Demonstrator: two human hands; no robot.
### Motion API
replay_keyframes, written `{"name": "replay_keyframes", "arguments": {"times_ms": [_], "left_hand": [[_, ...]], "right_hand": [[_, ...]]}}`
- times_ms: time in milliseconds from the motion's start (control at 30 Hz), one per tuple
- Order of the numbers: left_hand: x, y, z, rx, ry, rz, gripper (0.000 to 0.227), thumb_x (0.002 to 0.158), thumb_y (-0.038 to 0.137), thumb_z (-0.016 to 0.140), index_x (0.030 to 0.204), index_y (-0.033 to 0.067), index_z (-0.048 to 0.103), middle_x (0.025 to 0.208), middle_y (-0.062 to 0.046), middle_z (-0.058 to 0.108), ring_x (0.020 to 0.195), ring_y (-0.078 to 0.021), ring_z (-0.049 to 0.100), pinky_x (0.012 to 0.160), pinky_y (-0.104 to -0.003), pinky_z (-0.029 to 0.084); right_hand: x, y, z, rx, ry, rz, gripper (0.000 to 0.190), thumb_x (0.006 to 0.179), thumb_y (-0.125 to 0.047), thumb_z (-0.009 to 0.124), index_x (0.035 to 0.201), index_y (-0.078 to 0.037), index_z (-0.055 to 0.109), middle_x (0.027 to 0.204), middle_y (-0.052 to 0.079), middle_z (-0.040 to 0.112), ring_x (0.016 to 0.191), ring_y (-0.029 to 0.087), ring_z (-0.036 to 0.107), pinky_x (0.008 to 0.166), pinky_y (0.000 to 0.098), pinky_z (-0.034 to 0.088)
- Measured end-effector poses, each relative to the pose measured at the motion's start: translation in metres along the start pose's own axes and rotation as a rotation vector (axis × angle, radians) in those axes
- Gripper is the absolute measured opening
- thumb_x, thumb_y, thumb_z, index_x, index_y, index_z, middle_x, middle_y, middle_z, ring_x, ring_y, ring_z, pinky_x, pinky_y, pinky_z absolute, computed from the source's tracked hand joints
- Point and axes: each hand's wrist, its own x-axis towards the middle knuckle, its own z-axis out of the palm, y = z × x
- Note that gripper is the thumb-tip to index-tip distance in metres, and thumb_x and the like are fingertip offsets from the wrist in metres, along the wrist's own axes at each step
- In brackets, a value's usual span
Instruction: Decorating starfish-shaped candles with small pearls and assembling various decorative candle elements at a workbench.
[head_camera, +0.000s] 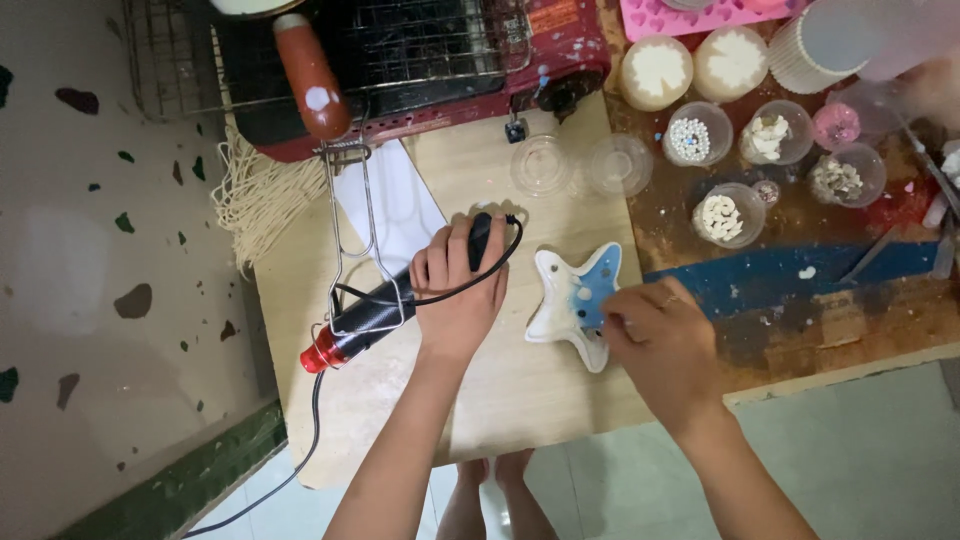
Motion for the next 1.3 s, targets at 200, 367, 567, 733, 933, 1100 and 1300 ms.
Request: {"name": "replay_keyframes", "arguments": {"times_ms": [200,367,567,733,933,1100,1300], "left_hand": [[0.001,0.001,-0.001,0.012,-0.006,-0.011,0.055,0.088,0.024,0.075,0.141,0.0197,0.062,0.137,-0.012,0.056,0.122,-0.0299,0.054,0.094,-0.047,0.046],[-0.001,-0.002,-0.005,0.014,-0.053,-0.005,0.059,0.085,0.026,0.075,0.142,0.0197,0.061,0.139,-0.012,0.057,0.122,-0.0315,0.057,0.096,-0.047,0.045],[0.007,0.006,-0.009,0.063,-0.038,0.012,0.057,0.083,0.028,0.076,0.139,0.0199,0.064,0.135,-0.012,0.060,0.120,-0.0317,0.059,0.093,-0.047,0.044],[0.010,0.007,-0.012,0.079,-0.010,0.020,0.054,0.084,0.027,0.076,0.136,0.0205,0.066,0.135,-0.011,0.062,0.119,-0.0308,0.059,0.095,-0.046,0.044],[0.009,0.007,-0.010,0.097,-0.023,0.011,0.053,0.084,0.027,0.076,0.135,0.0208,0.066,0.133,-0.010,0.062,0.119,-0.0301,0.059,0.094,-0.045,0.043],[0.009,0.007,-0.009,0.101,-0.034,0.007,0.050,0.085,0.026,0.076,0.133,0.0218,0.067,0.132,-0.009,0.062,0.118,-0.0297,0.059,0.094,-0.045,0.042],[0.010,0.007,-0.011,0.089,-0.029,-0.001,0.049,0.084,0.027,0.077,0.132,0.0223,0.067,0.133,-0.007,0.062,0.119,-0.0291,0.059,0.093,-0.045,0.042]], "right_hand": [[-0.011,0.010,-0.001,0.028,0.005,0.149,0.018,0.077,-0.007,0.081,0.095,-0.007,0.080,0.088,0.007,0.073,0.081,0.019,0.068,0.070,0.0324,0.057],[-0.021,0.011,0.020,0.077,0.100,-0.032,0.015,0.076,-0.009,0.081,0.091,-0.010,0.076,0.091,0.007,0.073,0.090,0.020,0.071,0.076,0.0345,0.058],[-0.017,-0.008,0.007,0.098,0.047,-0.113,0.018,0.079,-0.006,0.079,0.096,-0.009,0.077,0.092,0.010,0.075,0.085,0.024,0.072,0.070,0.0371,0.057],[-0.004,0.079,-0.023,0.122,0.458,0.046,0.017,0.088,-0.008,0.073,0.104,-0.003,0.074,0.093,0.010,0.075,0.083,0.020,0.074,0.075,0.0329,0.060],[0.061,0.268,-0.074,-0.327,0.652,0.405,0.016,0.099,-0.016,0.074,0.109,-0.010,0.085,0.114,0.019,0.065,0.112,0.033,0.057,0.099,0.0488,0.045],[0.103,0.290,-0.068,-0.385,0.298,0.340,0.033,0.092,-0.026,0.060,0.117,-0.019,0.081,0.164,0.022,0.037,0.145,0.051,0.025,0.110,0.0687,0.017],[0.108,0.284,-0.063,-0.525,0.141,0.276,0.042,0.097,-0.035,0.050,0.127,-0.028,0.079,0.175,0.018,0.021,0.154,0.047,0.019,0.121,0.0701,0.009]]}}
